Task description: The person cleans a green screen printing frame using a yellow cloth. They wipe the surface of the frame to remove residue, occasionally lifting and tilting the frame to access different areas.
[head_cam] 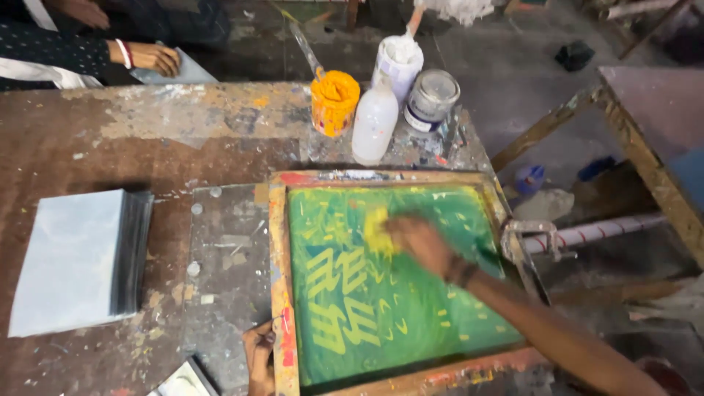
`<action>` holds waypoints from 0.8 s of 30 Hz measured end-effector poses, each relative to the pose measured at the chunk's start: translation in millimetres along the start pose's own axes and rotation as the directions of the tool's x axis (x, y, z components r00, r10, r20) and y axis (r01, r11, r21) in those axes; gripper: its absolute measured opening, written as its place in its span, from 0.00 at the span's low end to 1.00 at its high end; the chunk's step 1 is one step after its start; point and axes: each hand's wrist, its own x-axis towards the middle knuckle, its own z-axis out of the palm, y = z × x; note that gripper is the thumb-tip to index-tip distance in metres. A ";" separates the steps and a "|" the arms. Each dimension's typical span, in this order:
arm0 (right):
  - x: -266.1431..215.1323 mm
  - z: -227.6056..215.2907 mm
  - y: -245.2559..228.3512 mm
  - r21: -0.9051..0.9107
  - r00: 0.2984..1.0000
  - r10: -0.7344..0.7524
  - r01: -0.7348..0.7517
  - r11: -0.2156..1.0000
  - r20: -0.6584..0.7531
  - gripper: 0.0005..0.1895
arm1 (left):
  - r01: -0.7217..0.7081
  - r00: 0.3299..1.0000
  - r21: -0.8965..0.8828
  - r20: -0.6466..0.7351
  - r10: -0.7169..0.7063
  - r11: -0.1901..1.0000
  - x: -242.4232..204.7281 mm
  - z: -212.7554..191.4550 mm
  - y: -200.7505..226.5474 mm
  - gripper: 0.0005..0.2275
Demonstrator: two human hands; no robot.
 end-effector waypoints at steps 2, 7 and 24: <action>35.9 3.3 21.7 0.067 0.982 0.094 -0.084 0.994 -0.166 0.18 | -0.474 0.798 0.713 0.100 0.595 0.516 -13.3 -16.5 -32.6 0.16; 35.3 -13.8 13.6 0.083 0.973 0.207 -0.215 0.973 0.100 0.10 | 0.126 0.990 0.152 -0.087 -0.114 0.980 4.4 3.1 22.5 0.22; 27.9 -52.3 33.3 0.042 0.978 0.047 -0.057 0.998 0.205 0.17 | -0.299 0.890 0.577 -0.119 0.440 0.760 2.4 15.0 14.5 0.22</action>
